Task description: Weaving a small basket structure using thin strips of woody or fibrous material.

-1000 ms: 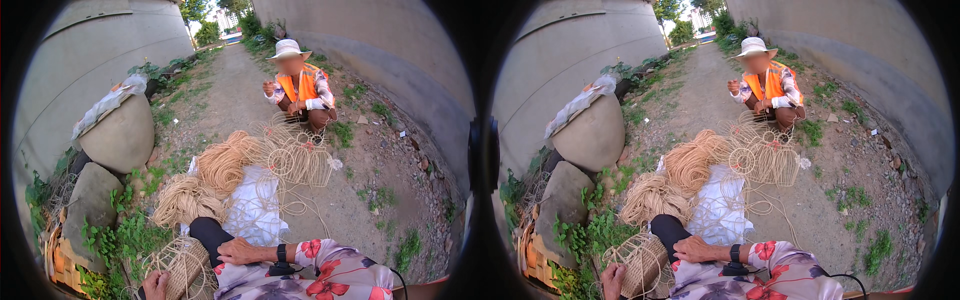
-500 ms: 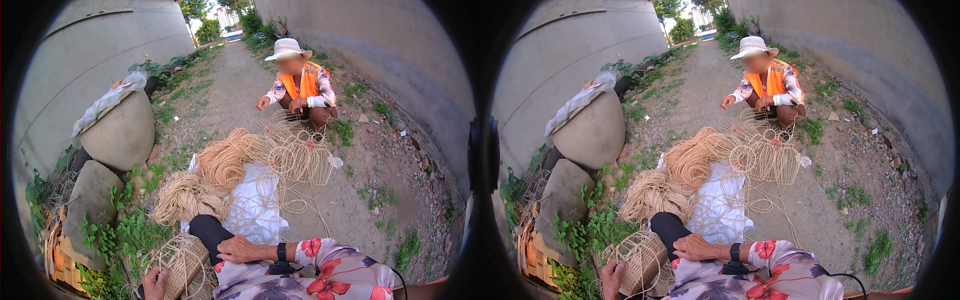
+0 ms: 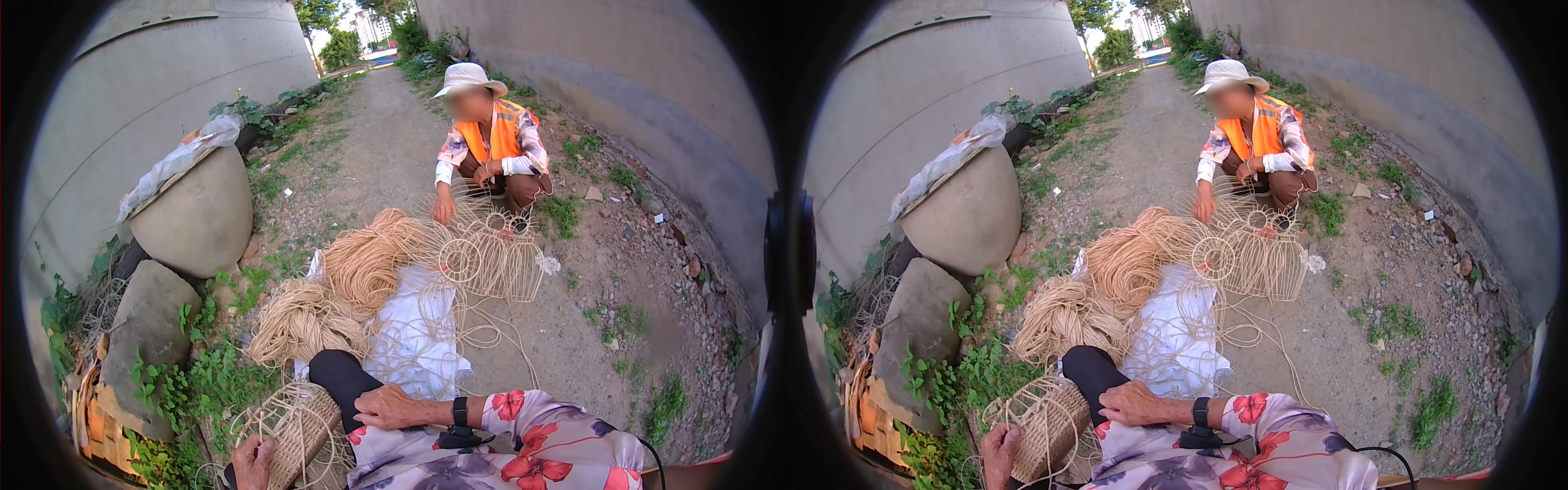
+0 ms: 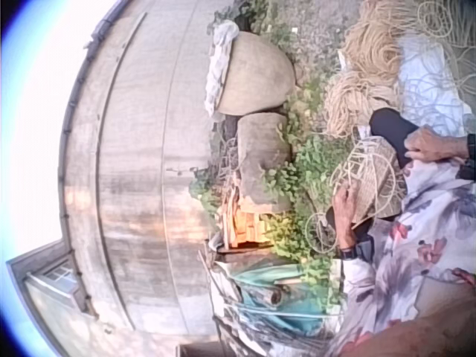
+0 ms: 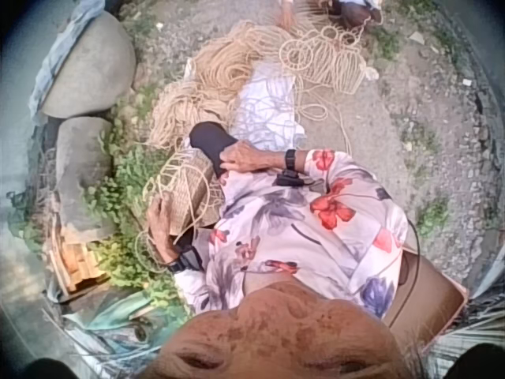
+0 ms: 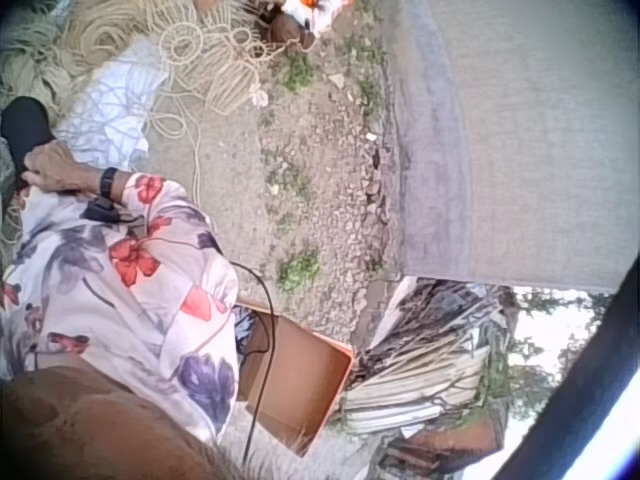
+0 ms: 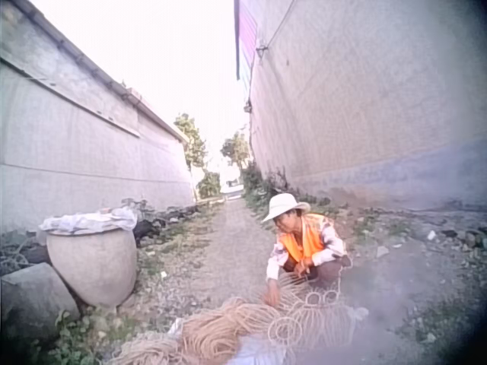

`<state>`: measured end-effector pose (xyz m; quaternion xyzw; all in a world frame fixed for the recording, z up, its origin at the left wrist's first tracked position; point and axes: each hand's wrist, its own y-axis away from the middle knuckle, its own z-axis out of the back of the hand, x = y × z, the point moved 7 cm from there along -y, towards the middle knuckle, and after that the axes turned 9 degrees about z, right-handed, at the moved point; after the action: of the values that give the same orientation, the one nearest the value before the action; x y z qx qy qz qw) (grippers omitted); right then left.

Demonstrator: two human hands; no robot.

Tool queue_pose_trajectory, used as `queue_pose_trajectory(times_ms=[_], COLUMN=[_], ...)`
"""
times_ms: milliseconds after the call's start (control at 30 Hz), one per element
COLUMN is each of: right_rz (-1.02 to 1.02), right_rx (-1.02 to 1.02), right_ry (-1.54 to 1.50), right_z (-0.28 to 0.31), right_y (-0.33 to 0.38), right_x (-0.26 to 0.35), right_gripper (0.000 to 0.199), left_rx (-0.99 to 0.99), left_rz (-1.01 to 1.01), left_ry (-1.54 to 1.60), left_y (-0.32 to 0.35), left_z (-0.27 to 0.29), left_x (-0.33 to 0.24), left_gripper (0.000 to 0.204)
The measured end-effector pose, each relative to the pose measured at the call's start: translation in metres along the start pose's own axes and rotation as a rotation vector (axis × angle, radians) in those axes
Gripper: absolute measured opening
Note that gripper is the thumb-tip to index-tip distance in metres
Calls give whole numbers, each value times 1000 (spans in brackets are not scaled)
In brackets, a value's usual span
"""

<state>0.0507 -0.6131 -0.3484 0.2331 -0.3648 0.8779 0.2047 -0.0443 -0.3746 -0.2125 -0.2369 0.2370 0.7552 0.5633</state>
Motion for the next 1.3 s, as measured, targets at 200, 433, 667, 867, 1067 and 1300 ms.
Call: queue_pose_trajectory(times_ms=[200,433,667,867,1067,1300], right_rz=[12,-3,-15,-18,-13,-15], right_rx=[-11,0,4,6,4,-5], right_ry=[3,4,-6,-7,-3,-9], right_z=[1,2,0,0,1,0], right_y=[0,-1,0,-1,-1,0], right_x=[2,2,1,1,3,1], right_gripper=[29,30,30,30,30,30], left_rx=[-20,-26,-29,-45,-49,-39], left_rz=[-22,-21,-29,-13,-23,-40], left_ry=[28,4,-14,120,-11,-50], left_y=[2,1,1,-4,1,3], left_z=[0,0,0,-3,0,1], left_x=[-2,-3,-3,13,3,-6], left_gripper=[25,28,31,24,34,34])
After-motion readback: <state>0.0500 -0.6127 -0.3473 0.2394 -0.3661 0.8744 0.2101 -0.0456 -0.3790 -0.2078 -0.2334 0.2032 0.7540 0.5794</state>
